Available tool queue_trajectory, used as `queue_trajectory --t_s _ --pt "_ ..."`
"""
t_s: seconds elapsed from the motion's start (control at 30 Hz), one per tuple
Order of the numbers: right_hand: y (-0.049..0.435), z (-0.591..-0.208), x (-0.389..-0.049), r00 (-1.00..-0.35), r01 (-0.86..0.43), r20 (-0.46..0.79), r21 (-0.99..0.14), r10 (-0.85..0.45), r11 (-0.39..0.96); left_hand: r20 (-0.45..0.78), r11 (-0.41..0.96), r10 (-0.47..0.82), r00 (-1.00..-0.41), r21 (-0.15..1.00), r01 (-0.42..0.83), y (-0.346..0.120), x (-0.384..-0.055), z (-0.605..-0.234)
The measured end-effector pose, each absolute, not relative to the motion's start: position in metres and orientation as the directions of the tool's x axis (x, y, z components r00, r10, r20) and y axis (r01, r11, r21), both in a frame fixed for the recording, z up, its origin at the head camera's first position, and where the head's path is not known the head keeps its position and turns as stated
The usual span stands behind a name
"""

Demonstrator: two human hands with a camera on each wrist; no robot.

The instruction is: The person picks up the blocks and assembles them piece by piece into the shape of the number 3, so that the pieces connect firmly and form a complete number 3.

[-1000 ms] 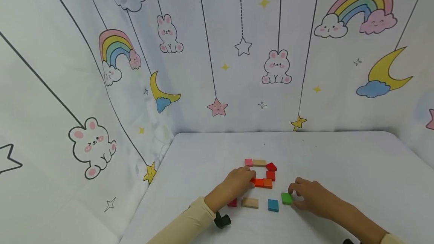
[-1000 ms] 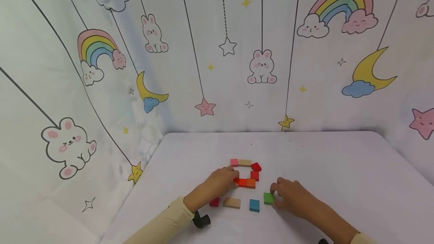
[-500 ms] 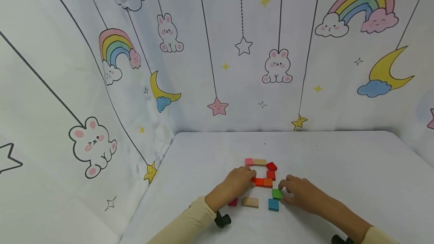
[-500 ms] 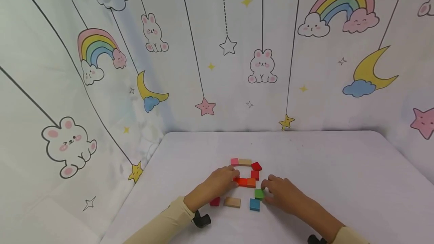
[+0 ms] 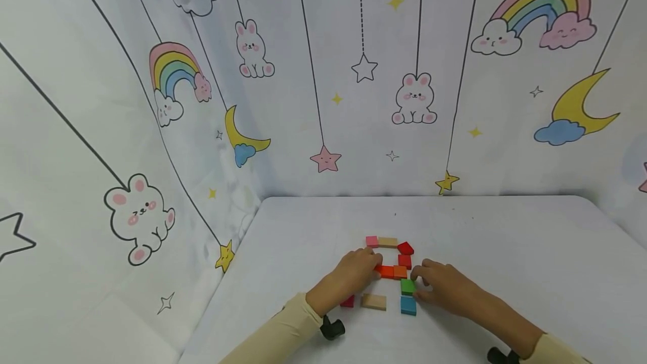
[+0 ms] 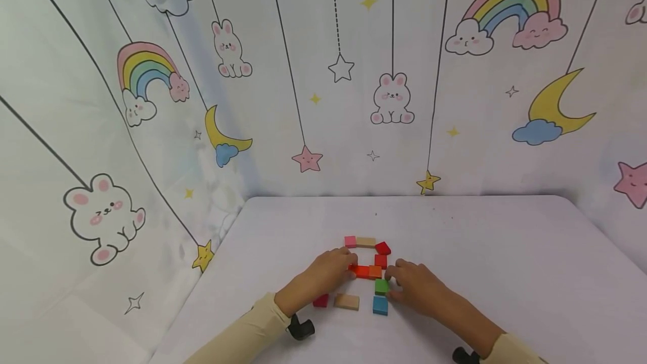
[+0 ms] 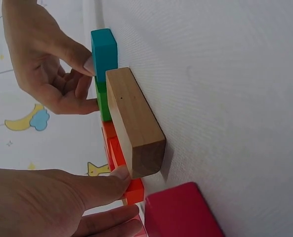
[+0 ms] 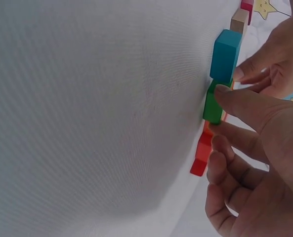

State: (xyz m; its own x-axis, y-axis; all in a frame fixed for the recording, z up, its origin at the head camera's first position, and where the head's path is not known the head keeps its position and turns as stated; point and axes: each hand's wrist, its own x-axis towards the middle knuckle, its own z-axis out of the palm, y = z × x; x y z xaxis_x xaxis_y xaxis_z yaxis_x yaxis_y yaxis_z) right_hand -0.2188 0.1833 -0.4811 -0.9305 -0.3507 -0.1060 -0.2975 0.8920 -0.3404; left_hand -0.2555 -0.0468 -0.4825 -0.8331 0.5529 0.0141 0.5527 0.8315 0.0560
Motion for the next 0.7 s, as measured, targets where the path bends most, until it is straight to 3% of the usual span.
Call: queue_trajectory --t_s 0.7 --pt "0.1817 -0.478 -0.2179 -0.93 -0.299 -0.103 -0.35 -0.354 0.888 0.019 0.822 0.568 -0.823 0.048 0.568 -0.0473 -0.2562 -0.4844"
